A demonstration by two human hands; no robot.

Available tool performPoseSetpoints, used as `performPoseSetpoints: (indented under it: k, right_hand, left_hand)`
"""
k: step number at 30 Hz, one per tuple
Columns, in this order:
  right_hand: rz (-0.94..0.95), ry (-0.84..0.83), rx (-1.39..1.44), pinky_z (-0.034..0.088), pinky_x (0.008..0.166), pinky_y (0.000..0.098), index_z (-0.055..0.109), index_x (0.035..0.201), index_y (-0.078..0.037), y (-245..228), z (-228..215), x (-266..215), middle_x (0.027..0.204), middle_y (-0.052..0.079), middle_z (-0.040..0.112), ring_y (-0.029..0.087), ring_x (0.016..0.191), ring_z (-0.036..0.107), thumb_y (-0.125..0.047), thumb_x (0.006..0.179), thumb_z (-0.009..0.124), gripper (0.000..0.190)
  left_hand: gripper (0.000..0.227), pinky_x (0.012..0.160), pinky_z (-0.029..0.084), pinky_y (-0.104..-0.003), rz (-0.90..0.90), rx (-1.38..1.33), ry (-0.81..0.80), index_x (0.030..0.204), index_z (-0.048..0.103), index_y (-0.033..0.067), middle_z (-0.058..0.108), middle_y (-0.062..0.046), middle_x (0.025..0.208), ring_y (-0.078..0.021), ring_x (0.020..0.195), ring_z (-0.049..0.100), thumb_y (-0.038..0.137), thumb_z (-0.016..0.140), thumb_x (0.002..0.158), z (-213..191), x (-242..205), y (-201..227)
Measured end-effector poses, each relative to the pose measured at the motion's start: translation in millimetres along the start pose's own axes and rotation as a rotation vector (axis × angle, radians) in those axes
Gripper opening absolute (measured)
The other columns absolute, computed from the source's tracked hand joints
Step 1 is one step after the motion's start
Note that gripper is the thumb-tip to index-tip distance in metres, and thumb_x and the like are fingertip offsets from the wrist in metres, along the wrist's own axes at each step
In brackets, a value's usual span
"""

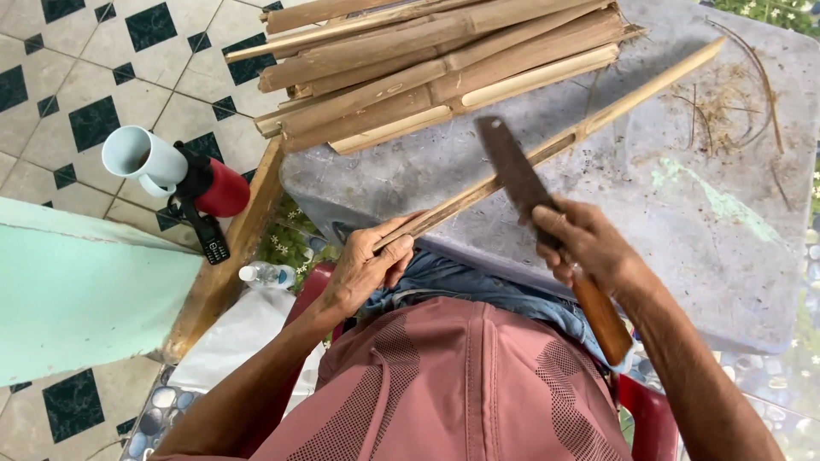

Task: The person selects a bamboo stick from a pile and uses a machete to shave its surface, repeatedly striking and scraping along the length of the stick to remove the outer layer.

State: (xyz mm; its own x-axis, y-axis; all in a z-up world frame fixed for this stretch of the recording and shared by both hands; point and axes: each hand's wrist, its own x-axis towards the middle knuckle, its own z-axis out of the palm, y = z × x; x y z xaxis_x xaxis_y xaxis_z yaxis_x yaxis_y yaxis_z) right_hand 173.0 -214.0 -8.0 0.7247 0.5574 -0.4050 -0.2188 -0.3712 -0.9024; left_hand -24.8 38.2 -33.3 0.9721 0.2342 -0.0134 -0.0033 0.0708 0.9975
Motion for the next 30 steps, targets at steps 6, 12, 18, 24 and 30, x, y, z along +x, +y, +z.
performPoseSetpoints:
  k: [6,12,18,24,30]
  right_hand:
    - [-0.054,0.062,-0.03,0.037,0.027,0.0338,0.059,0.106,-0.004,31,-12,20,0.05,0.012,0.047,0.021,0.03,0.044,-0.023,0.11,0.05,0.022]
    - [0.015,-0.056,-0.108,0.041,0.025,0.0375,0.06,0.095,-0.001,-6,25,-10,0.048,0.015,0.047,0.024,0.029,0.047,-0.02,0.105,0.054,0.023]
    - [0.051,-0.023,-0.133,0.04,0.026,0.0341,0.062,0.095,-0.003,9,48,-15,0.048,0.014,0.049,0.024,0.03,0.048,-0.024,0.105,0.054,0.024]
    - [0.025,0.005,-0.082,0.04,0.024,0.0323,0.06,0.11,-0.001,6,34,-12,0.051,0.012,0.048,0.021,0.032,0.048,-0.022,0.105,0.054,0.023]
    - [0.058,-0.074,0.003,0.04,0.024,0.0301,0.065,0.11,-0.001,-16,60,-37,0.052,0.011,0.051,0.02,0.034,0.05,-0.02,0.1,0.061,0.022]
  left_hand:
    - [0.034,0.037,0.047,-0.025,-0.021,0.019,-0.018,0.132,0.064,-0.0055,0.061,-0.008,0.053,-0.0125,0.035,0.054,0.013,0.053,0.106,0,0,-12]
    - [0.027,0.035,0.045,-0.025,-0.005,0.091,0.015,0.117,0.07,-0.0034,0.059,-0.009,0.049,-0.0153,0.032,0.055,0.016,0.056,0.105,-3,4,-22]
    - [0.029,0.04,0.049,-0.027,0.056,0.148,0.071,0.123,0.069,-0.0006,0.062,-0.011,0.053,-0.0167,0.038,0.059,0.02,0.057,0.107,-1,10,-56]
    - [0.028,0.061,0.06,-0.045,0.059,0.269,0.101,0.123,0.071,0.0036,0.075,-0.026,0.084,-0.0373,0.074,0.075,0.022,0.058,0.106,7,6,-42]
    - [0.024,0.059,0.059,-0.044,0.067,0.283,0.091,0.12,0.071,0.0055,0.075,-0.025,0.084,-0.0321,0.072,0.075,0.02,0.057,0.107,7,7,-40]
